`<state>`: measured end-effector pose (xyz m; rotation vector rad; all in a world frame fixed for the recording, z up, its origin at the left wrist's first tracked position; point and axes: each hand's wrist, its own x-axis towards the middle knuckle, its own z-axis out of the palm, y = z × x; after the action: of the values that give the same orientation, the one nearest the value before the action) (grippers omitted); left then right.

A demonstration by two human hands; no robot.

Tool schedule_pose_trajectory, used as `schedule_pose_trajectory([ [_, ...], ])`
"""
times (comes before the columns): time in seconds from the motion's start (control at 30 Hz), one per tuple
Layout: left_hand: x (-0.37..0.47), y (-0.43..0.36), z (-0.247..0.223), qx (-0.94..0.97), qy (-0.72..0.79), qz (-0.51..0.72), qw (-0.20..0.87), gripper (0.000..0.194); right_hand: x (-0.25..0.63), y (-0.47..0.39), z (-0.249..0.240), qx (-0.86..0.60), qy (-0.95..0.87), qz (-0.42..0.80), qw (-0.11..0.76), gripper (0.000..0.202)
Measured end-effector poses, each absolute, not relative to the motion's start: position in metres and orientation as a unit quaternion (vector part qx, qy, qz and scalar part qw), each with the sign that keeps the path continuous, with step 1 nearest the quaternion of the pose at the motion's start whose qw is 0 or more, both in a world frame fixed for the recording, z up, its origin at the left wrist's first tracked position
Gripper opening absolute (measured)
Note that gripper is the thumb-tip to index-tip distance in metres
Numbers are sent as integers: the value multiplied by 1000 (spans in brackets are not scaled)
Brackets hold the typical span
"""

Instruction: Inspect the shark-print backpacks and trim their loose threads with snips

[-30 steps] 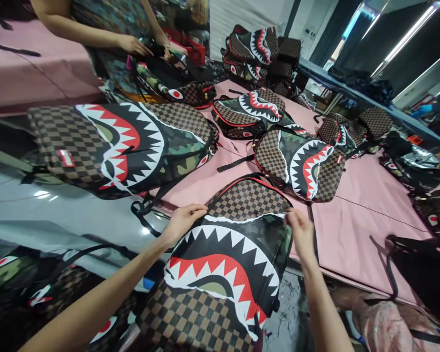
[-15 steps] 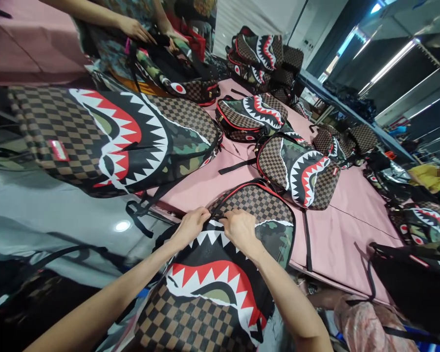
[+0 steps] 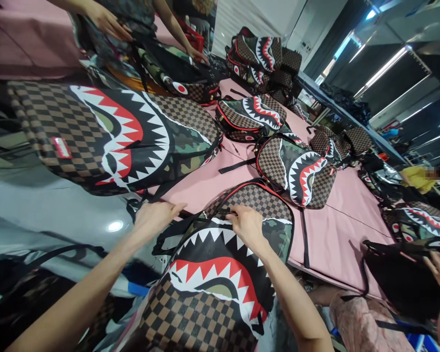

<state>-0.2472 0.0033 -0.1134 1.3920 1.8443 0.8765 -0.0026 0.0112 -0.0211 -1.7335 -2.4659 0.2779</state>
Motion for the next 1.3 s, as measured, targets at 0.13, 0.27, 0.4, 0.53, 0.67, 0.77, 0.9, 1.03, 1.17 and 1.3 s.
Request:
schedule_pose_trajectory([
  [0.13,-186,29,-93,639,622,324,315,35,23,14,-27,-587,-727,271,231,26],
  [0.27,-117,74,-73,677,594,310,305,46,89,4,-36,-658,-540,285,441,43],
  [0.4,-85,94,-52,702,572,289,311,30,169,-19,-50,-732,-407,252,485,51],
  [0.53,-106,65,-27,762,465,292,344,19,207,-34,-51,-731,-374,248,515,63],
  [0.67,-172,-1,-25,798,321,310,406,21,195,-65,-30,-649,-478,311,504,52],
  [0.77,-216,-56,-43,808,326,325,368,21,179,-114,-20,-508,-675,366,390,38],
  [0.9,-234,-110,-80,837,380,272,286,22,168,-169,-41,-430,-784,384,229,19],
  [1.03,-230,-122,-96,855,413,197,243,31,166,-188,-73,-464,-784,369,185,16],
  [1.17,-217,-88,-68,858,385,175,294,33,166,-187,-83,-465,-786,354,204,17],
  [1.3,-162,-32,-40,841,360,208,346,32,163,-189,-84,-463,-784,353,216,21],
])
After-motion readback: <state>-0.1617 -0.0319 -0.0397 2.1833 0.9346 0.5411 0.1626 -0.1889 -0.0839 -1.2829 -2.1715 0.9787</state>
